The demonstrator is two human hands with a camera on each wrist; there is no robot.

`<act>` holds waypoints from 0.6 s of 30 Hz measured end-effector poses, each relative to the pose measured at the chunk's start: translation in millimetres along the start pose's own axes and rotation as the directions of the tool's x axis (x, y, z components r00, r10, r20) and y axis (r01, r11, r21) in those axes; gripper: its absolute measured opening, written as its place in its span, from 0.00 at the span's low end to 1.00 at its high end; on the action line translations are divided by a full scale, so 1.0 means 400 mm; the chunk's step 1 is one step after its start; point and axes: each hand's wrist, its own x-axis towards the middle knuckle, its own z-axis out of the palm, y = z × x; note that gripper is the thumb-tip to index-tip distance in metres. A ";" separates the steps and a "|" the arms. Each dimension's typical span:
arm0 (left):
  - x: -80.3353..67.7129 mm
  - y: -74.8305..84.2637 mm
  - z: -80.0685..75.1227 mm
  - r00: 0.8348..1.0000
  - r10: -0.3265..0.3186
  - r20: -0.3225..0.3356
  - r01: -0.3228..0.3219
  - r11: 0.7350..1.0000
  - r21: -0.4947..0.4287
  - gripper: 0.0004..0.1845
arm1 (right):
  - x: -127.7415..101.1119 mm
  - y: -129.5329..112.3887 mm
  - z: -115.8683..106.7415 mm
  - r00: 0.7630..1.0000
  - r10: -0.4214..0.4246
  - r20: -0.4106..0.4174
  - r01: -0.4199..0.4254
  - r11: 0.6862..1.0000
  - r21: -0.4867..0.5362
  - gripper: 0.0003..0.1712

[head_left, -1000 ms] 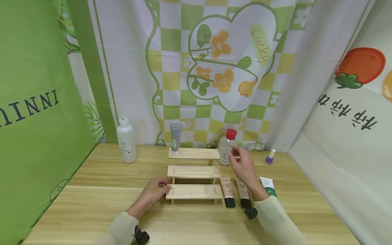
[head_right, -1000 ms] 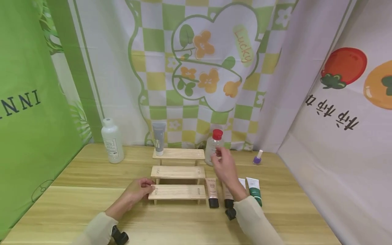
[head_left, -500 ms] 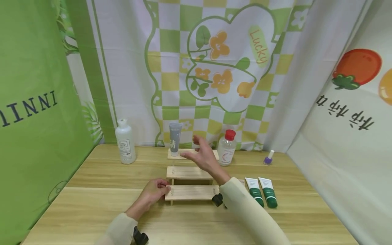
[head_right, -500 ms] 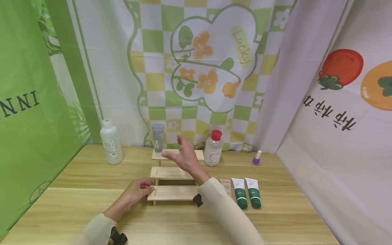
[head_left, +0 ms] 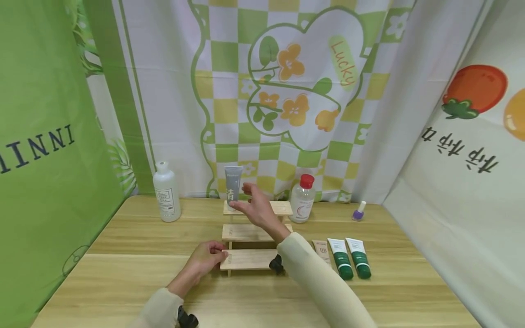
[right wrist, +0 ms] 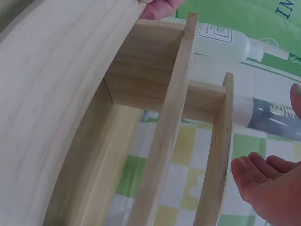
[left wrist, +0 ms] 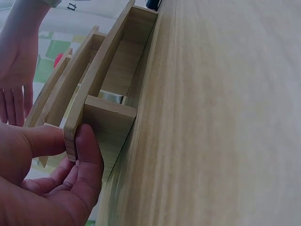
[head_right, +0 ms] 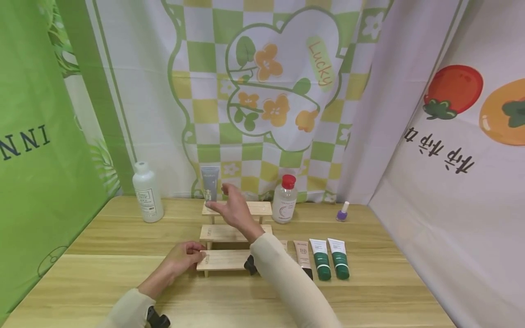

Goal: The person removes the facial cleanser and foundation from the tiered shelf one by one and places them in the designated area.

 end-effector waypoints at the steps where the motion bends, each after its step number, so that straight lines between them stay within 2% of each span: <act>1: 0.000 -0.001 -0.001 1.000 0.004 0.005 -0.004 1.000 -0.001 0.12 | 0.004 -0.003 0.004 1.000 0.002 0.009 -0.002 1.000 0.003 0.40; 10: 0.002 0.000 -0.004 1.000 0.001 0.009 -0.001 1.000 -0.014 0.12 | 0.028 -0.025 0.035 0.999 -0.047 -0.004 0.047 0.998 -0.042 0.26; 18: -0.001 0.002 -0.002 1.000 -0.004 0.004 0.004 1.000 -0.019 0.13 | 0.026 -0.012 0.040 1.000 -0.008 0.004 0.008 0.997 -0.075 0.20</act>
